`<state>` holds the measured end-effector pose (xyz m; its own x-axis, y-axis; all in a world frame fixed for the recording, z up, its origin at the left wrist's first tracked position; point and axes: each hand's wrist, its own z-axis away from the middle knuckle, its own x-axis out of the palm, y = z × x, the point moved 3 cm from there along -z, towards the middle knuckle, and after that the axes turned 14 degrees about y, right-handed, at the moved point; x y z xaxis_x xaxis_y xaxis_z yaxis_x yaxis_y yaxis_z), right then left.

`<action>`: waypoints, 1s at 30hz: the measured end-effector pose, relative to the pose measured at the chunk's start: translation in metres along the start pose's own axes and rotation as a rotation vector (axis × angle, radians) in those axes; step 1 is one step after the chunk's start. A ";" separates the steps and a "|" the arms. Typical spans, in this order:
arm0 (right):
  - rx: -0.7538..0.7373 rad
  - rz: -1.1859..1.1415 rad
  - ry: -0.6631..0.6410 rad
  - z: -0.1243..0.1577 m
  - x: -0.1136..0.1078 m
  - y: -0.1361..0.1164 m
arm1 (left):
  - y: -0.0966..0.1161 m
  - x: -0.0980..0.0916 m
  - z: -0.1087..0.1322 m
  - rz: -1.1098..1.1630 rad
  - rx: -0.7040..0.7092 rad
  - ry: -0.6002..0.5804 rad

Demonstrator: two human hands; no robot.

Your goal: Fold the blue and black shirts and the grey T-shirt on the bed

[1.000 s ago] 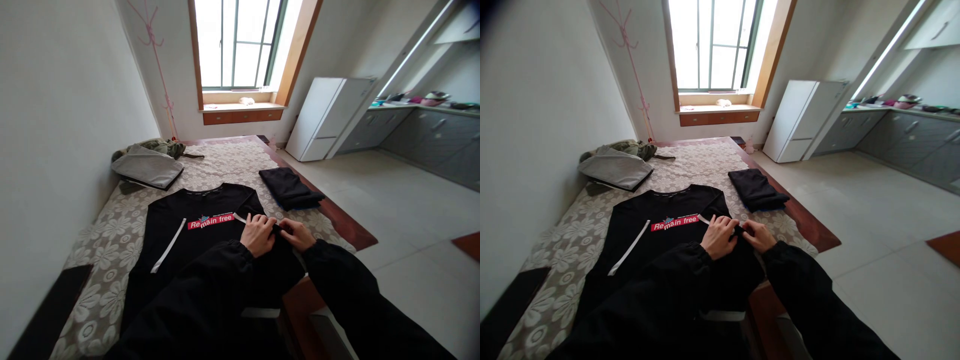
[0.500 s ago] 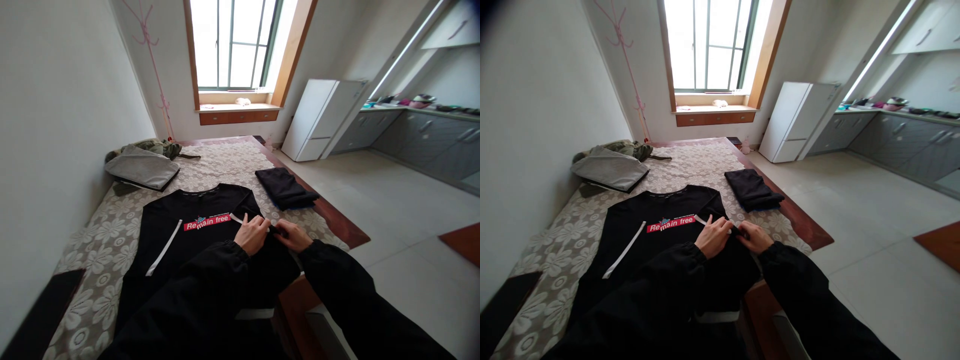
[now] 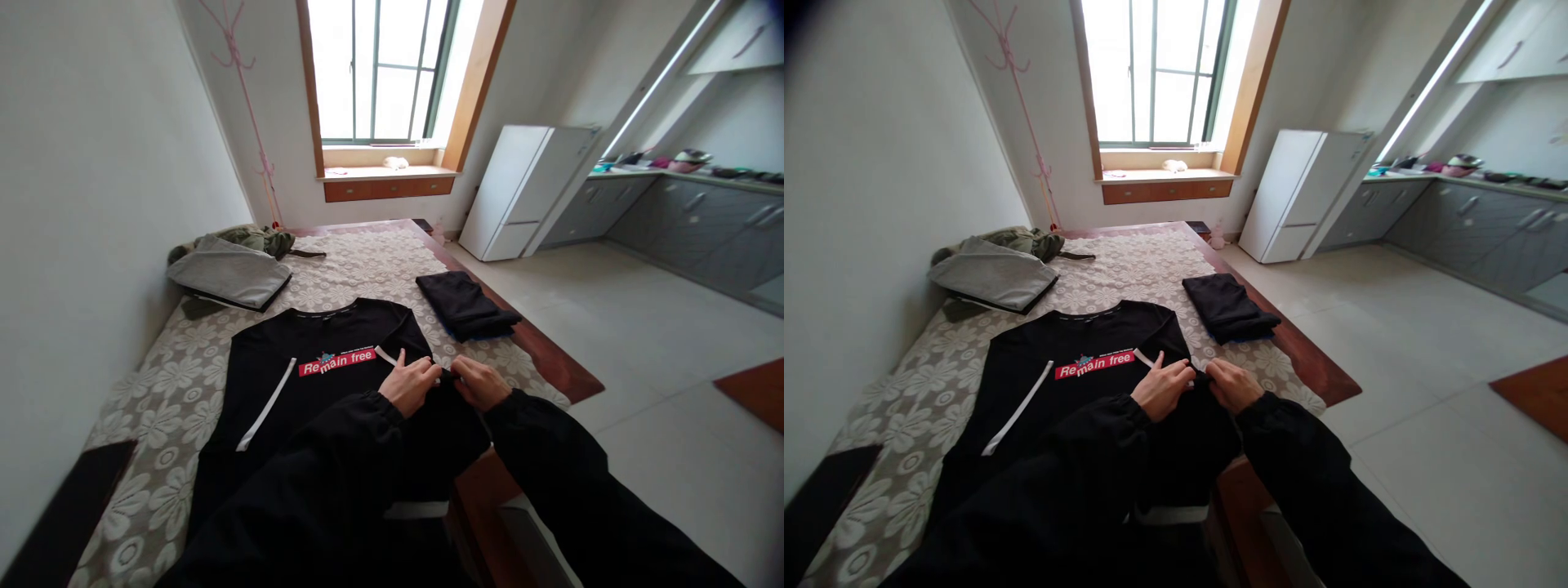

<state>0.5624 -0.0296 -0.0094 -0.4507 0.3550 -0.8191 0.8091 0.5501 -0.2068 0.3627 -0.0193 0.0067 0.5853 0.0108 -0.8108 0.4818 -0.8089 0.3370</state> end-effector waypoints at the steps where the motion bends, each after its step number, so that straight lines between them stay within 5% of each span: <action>1: -0.005 0.016 -0.001 0.000 0.000 -0.001 | 0.001 0.000 0.001 -0.013 0.009 -0.007; 6: 0.024 0.011 0.019 0.000 -0.001 -0.005 | 0.005 0.001 0.000 -0.047 0.041 -0.011; 16: -0.168 0.049 -0.017 -0.006 -0.004 -0.012 | 0.002 0.000 0.002 0.011 0.095 -0.028; 22: -0.092 0.015 0.031 0.001 -0.002 -0.007 | 0.002 0.003 0.000 0.138 -0.089 0.005; 30: 0.053 -0.096 0.080 0.009 0.001 0.005 | 0.012 0.005 -0.001 -0.062 0.013 -0.018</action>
<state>0.5695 -0.0336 -0.0159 -0.5538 0.3632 -0.7493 0.7787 0.5447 -0.3114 0.3719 -0.0283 0.0067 0.5427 0.0513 -0.8384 0.5083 -0.8146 0.2792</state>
